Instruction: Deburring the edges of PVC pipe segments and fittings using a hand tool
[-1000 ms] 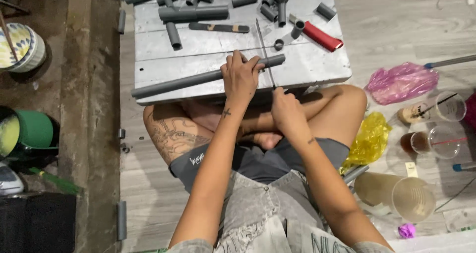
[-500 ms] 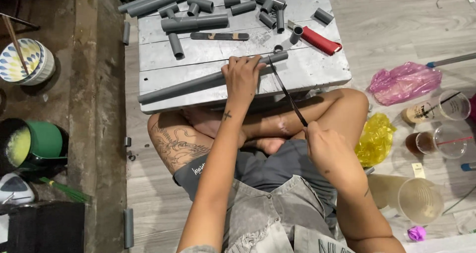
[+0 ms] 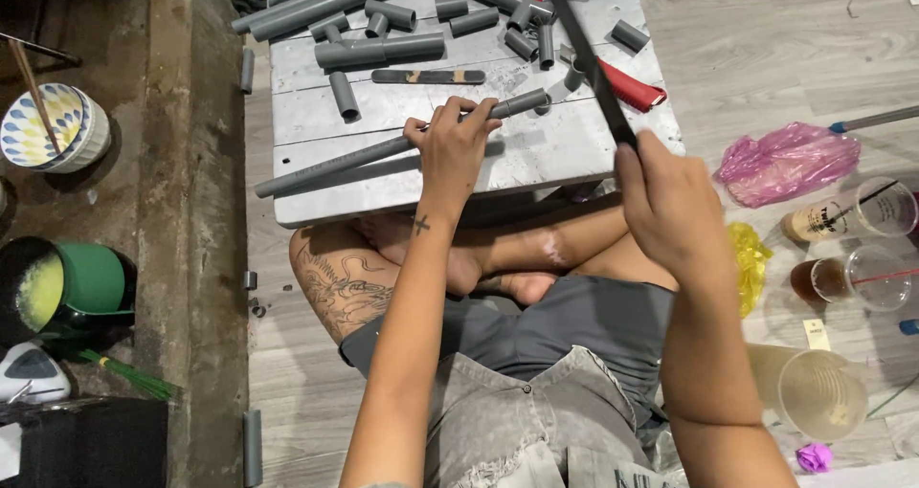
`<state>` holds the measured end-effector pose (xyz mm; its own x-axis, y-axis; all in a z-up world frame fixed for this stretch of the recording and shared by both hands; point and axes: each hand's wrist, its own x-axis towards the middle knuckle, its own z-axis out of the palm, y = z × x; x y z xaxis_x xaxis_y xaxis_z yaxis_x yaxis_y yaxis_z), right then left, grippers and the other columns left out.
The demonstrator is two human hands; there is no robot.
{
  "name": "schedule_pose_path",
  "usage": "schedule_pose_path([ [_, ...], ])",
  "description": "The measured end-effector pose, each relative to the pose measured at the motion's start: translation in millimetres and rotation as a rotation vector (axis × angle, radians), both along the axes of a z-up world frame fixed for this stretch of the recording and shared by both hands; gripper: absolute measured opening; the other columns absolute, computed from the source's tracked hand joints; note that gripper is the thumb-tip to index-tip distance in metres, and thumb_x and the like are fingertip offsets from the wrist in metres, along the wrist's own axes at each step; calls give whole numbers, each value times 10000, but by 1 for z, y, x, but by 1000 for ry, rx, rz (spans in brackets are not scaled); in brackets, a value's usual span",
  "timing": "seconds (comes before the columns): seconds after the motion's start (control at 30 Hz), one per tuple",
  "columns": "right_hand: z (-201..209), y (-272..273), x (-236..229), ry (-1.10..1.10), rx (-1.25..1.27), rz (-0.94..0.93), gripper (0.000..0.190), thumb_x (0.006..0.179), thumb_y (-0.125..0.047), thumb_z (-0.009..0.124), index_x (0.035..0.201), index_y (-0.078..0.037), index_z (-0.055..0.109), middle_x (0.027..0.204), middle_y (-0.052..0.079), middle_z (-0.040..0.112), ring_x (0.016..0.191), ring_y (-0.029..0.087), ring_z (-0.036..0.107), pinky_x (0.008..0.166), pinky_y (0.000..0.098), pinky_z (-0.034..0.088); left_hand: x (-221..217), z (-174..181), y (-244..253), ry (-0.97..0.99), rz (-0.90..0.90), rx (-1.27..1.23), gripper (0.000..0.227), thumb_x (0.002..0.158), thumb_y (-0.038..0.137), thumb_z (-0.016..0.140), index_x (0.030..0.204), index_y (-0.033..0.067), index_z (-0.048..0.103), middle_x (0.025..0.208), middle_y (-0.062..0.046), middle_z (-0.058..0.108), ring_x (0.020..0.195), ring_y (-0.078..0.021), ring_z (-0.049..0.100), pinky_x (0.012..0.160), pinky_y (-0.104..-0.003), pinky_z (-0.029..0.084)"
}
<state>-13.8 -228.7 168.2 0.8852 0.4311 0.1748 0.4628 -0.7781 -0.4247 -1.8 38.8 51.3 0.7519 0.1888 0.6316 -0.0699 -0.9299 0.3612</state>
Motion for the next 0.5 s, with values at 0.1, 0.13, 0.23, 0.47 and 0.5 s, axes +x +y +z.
schedule_pose_path([
  [0.1, -50, 28, 42, -92, 456, 201, 195, 1086, -145, 613, 983, -15, 510, 831, 277, 633, 800, 484, 667, 622, 506, 476, -9, 7, 0, 3, -39, -23, 191, 995, 389, 667, 1178, 337, 675, 967, 83, 583, 906, -165, 640, 891, -478, 334],
  [0.13, -57, 36, 48, -92, 459, 203, 195, 1086, -145, 613, 983, -15, 510, 831, 277, 633, 800, 484, 667, 622, 506, 476, -13, 13, -1, 3, -37, -21, 191, 995, 389, 667, 1178, 337, 675, 967, 83, 583, 906, -165, 640, 891, -478, 334],
  [0.23, -80, 57, 60, 83, 794, 293, 312, 1032, -40, 692, 941, -19, 393, 1313, 256, 637, 950, 312, 713, 708, 345, 588, -24, 23, -2, 34, -92, -55, 175, 1024, 390, 643, 1185, 337, 687, 948, 89, 591, 888, -145, 640, 901, -464, 315],
  [0.47, -112, 70, 67, 159, 1034, 257, 377, 915, 71, 781, 898, -48, 423, 994, 200, 710, 807, 236, 738, 717, 320, 590, -41, 30, -2, 60, -175, -88, 189, 1015, 373, 666, 1179, 289, 710, 982, 35, 644, 918, -172, 667, 889, -464, 320],
  [0.5, -116, 70, 70, 171, 1053, 221, 384, 890, 55, 808, 879, -67, 444, 881, 149, 721, 774, 207, 738, 722, 310, 584, -40, 31, -2, 78, -181, -111, 192, 1012, 366, 674, 1173, 272, 717, 981, 20, 652, 914, -185, 668, 890, -465, 323],
])
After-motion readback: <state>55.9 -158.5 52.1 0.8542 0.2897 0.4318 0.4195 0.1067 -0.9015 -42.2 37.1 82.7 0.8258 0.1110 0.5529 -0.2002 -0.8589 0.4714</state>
